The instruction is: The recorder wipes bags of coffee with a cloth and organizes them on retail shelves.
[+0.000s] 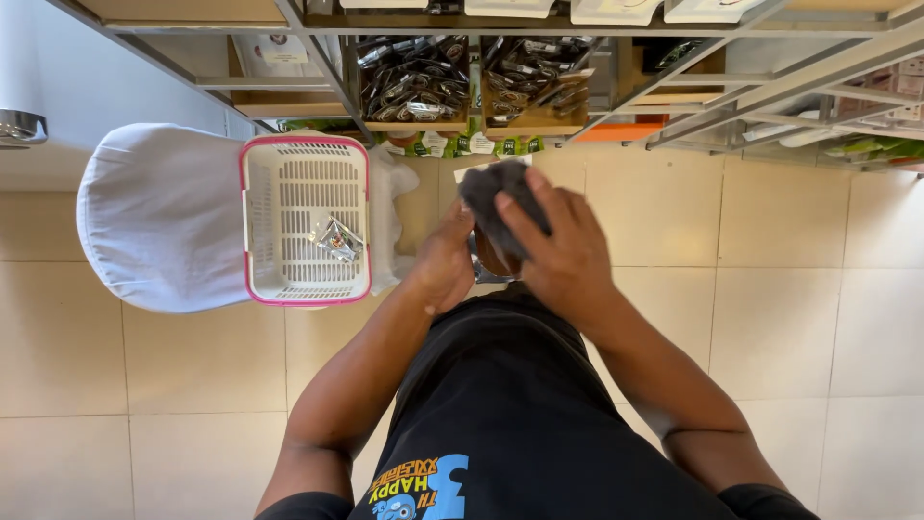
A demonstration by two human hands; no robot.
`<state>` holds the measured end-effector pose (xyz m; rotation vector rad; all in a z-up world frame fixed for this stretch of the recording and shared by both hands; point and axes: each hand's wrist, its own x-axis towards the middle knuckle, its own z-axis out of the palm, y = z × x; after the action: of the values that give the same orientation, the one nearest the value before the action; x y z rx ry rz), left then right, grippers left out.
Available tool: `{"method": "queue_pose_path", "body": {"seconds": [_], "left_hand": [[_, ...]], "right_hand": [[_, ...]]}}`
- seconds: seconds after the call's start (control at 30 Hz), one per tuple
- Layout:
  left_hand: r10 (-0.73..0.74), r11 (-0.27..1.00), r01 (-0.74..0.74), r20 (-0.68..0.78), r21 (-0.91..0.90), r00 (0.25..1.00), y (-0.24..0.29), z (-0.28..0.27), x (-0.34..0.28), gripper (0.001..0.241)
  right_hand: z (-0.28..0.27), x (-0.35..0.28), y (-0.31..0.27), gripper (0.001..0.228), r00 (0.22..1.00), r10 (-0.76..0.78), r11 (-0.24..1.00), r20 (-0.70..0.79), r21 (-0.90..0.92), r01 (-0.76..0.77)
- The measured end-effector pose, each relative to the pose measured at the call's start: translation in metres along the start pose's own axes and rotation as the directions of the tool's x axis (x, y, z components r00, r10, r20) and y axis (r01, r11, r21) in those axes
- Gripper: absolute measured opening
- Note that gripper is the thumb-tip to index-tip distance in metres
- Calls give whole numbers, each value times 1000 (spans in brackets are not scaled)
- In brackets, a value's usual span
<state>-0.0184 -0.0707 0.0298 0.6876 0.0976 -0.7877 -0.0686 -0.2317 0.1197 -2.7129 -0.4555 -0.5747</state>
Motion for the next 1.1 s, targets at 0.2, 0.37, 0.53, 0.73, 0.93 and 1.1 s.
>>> {"method": "queue_pose_path", "body": {"seconds": [0.2,0.37,0.53,0.73,0.93,1.1], "left_hand": [[-29,1000,28,-14,-11,999,7,20,0,57],[16,994,-10,60,-111,998,-12,9,19,61],[63,994,-69,-78,-82,995,18,31,23,63],[80,995,-82,-29,-65,996,7,39,32,60],[122,990,-119,30,-79,992,-2,49,37,60],[-10,1000,9,-63,-18,998,-32,43,54,62]], "right_hand": [[-15,-20,39,63,971,224,970,-84,-81,-230],[-19,-38,9,67,993,-95,995,70,31,93],[-24,-64,51,69,975,-182,981,129,95,171],[-36,-52,57,60,989,121,992,-89,-31,-125],[-15,-57,81,58,1000,-3,999,-14,36,4],[-13,-59,86,52,992,50,996,-112,81,-41]]}}
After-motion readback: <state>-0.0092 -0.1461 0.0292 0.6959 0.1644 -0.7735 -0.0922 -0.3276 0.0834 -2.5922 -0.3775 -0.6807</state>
